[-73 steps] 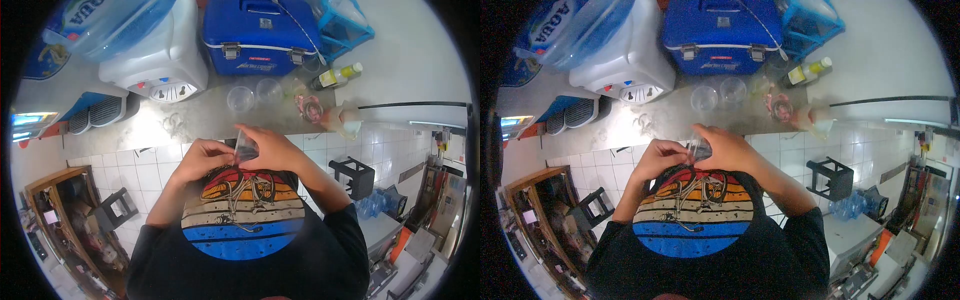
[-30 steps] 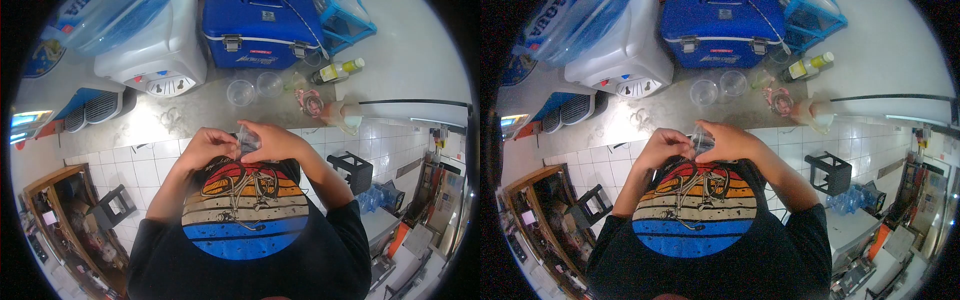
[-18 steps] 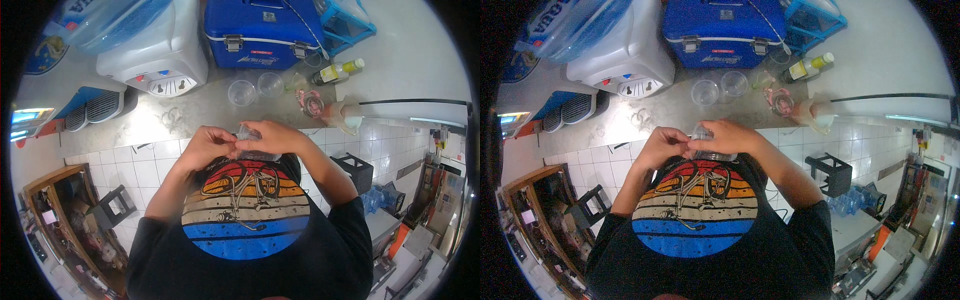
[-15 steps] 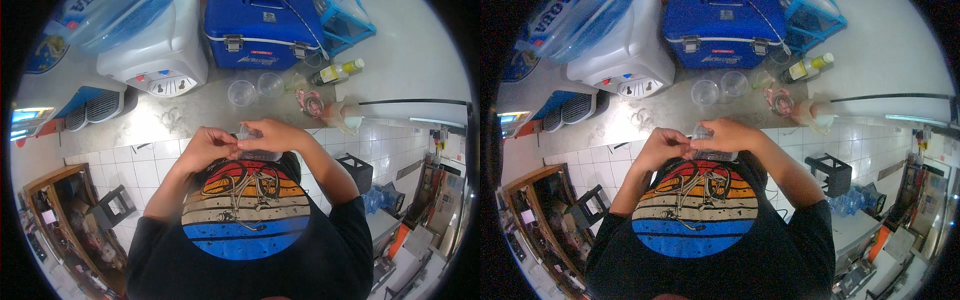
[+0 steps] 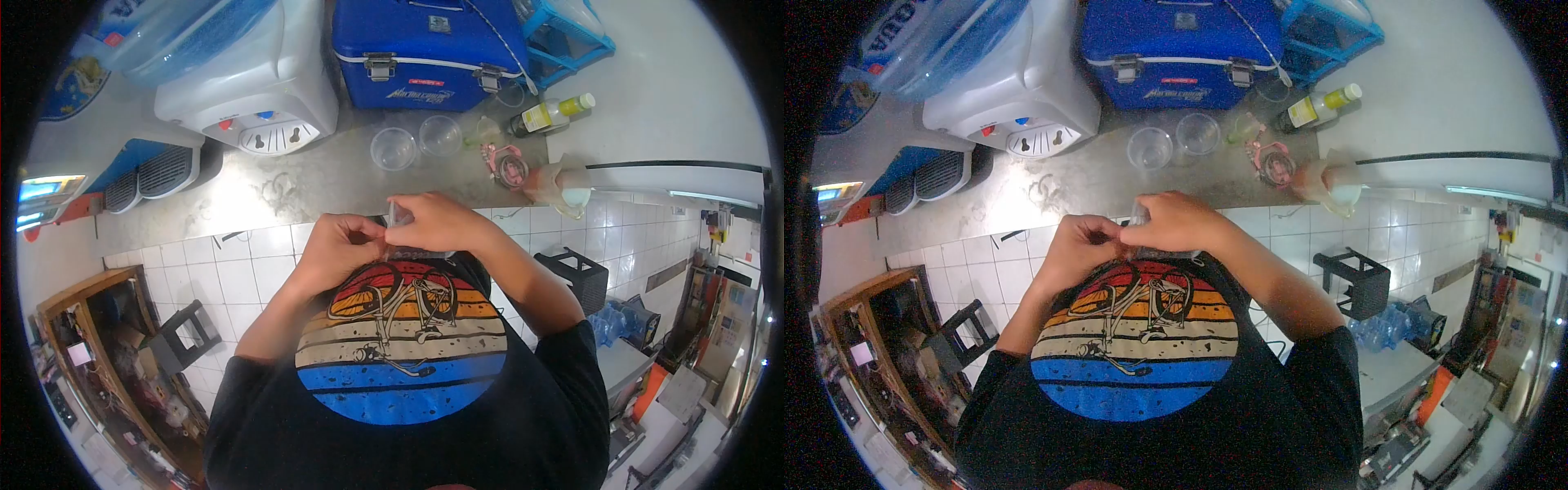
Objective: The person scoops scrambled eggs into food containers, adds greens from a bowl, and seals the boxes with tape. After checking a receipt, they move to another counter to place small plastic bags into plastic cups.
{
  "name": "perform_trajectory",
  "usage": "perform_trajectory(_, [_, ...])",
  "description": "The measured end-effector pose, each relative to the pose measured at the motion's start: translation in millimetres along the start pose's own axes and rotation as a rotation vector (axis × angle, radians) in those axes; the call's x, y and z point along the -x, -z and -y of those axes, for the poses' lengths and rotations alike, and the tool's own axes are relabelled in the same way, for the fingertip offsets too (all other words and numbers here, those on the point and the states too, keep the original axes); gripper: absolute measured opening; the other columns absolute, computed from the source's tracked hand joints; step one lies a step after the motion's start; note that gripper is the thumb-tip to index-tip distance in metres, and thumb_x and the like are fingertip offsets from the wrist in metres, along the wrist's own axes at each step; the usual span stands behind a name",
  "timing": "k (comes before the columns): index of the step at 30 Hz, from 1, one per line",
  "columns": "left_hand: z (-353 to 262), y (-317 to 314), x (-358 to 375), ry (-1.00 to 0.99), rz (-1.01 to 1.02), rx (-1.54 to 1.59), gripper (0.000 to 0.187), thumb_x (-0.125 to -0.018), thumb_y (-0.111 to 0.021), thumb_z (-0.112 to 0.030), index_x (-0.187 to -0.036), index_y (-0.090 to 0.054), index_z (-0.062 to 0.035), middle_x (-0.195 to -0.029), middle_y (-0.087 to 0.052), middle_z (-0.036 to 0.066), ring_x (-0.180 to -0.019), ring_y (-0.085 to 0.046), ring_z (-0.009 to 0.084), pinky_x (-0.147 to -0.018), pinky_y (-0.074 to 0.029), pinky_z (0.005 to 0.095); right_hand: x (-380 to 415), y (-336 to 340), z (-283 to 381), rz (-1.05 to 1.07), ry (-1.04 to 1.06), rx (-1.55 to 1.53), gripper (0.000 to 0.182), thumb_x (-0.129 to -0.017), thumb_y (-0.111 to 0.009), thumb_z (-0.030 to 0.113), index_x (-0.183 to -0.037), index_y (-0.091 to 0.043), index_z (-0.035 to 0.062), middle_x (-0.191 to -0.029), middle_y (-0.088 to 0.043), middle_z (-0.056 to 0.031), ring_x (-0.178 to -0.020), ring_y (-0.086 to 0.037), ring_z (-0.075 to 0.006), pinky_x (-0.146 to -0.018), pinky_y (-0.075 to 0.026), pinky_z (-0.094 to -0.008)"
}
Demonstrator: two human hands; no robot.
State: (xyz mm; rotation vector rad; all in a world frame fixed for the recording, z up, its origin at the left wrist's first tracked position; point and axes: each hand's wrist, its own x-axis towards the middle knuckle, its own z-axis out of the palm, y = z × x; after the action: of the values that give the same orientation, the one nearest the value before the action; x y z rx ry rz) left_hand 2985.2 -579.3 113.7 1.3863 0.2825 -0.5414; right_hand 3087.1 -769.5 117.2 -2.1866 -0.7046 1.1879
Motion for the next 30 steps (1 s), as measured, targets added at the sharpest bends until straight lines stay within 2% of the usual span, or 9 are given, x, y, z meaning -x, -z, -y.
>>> perform_trajectory(2, [-1,-1,2,-0.001,0.0,-0.035,0.012,-0.085,-0.067,0.002,-0.094,-0.07,0.0081,-0.087,-0.074,0.012,-0.082,-0.07,0.0143,-0.077,-0.056,0.0269,-3,-4,5,0.015,-0.076,-0.009,0.075,-0.08,-0.065,0.04,-0.137,-0.051,-0.0066,-0.119,-0.066,-0.0278,-0.11,-0.066,-0.0385,-0.094,-0.05,-0.0405])
perform_trajectory(5, [0,-8,5,-0.039,-0.046,0.003,0.011,-0.082,-0.069,-0.001,-0.091,-0.071,0.0065,-0.08,-0.072,0.008,-0.072,-0.064,0.0099,-0.067,-0.052,0.0243,-8,-20,2,-0.147,0.01,0.023,0.065,-0.08,-0.062,0.05,-0.11,-0.062,-0.0071,-0.112,-0.066,-0.0302,-0.107,-0.064,-0.0436,-0.093,-0.049,-0.0474])
perform_trajectory(8, [6,-11,7,-0.087,-0.122,-0.231,0.014,-0.08,-0.071,-0.004,-0.09,-0.071,0.0054,-0.075,-0.071,0.007,-0.068,-0.062,0.0089,-0.063,-0.05,0.0254,-11,-31,1,-0.209,0.001,0.044,0.061,-0.081,-0.062,0.047,-0.112,-0.061,-0.0061,-0.112,-0.066,-0.0298,-0.106,-0.065,-0.0441,-0.096,-0.048,-0.0496])
perform_trajectory(11, [17,-14,5,-0.16,-0.197,-0.33,0.017,-0.076,-0.073,-0.007,-0.088,-0.072,0.0039,-0.07,-0.069,0.008,-0.063,-0.06,0.0092,-0.06,-0.049,0.0269,-12,-37,6,-0.242,-0.029,0.054,0.057,-0.081,-0.062,0.043,-0.11,-0.061,-0.005,-0.11,-0.066,-0.0296,-0.105,-0.064,-0.0446,-0.096,-0.047,-0.0519])
perform_trajectory(20, [12,-21,3,-0.21,-0.314,-0.54,0.019,-0.072,-0.075,-0.01,-0.083,-0.069,0.0038,-0.07,-0.068,0.017,-0.061,-0.067,0.0243,-0.06,-0.052,0.0334,-17,-49,7,-0.302,-0.104,0.057,0.053,-0.078,-0.062,0.038,-0.109,-0.061,-0.0048,-0.109,-0.067,-0.0293,-0.105,-0.064,-0.0448,-0.097,-0.045,-0.0542])
perform_trajectory(23, [14,-22,3,-0.246,-0.316,-0.528,0.02,-0.071,-0.076,-0.01,-0.084,-0.069,0.0035,-0.071,-0.068,0.017,-0.061,-0.067,0.0265,-0.06,-0.052,0.0344,-18,-49,7,-0.27,-0.142,0.101,0.05,-0.079,-0.061,0.03,-0.119,-0.058,-0.0001,-0.111,-0.066,-0.0257,-0.106,-0.062,-0.0434,-0.091,-0.048,-0.0481])
perform_trajectory(26, [18,-24,1,-0.278,-0.342,-0.566,0.024,-0.071,-0.079,-0.011,-0.086,-0.069,0.0052,-0.071,-0.067,0.015,-0.061,-0.062,0.0193,-0.06,-0.05,0.0326,-16,-50,9,-0.297,-0.158,0.099,0.049,-0.079,-0.061,0.029,-0.118,-0.058,0.0,-0.111,-0.066,-0.0253,-0.107,-0.062,-0.0431,-0.091,-0.048,-0.0491])
perform_trajectory(30, [14,-27,0,-0.265,-0.338,-0.561,0.023,-0.07,-0.078,-0.01,-0.086,-0.068,0.0048,-0.072,-0.067,0.017,-0.063,-0.064,0.0242,-0.061,-0.051,0.0348,-19,-51,3,-0.28,-0.15,0.043,0.054,-0.08,-0.06,0.038,-0.112,-0.06,-0.006,-0.114,-0.065,-0.0295,-0.108,-0.063,-0.0444,-0.1,-0.042,-0.0554])
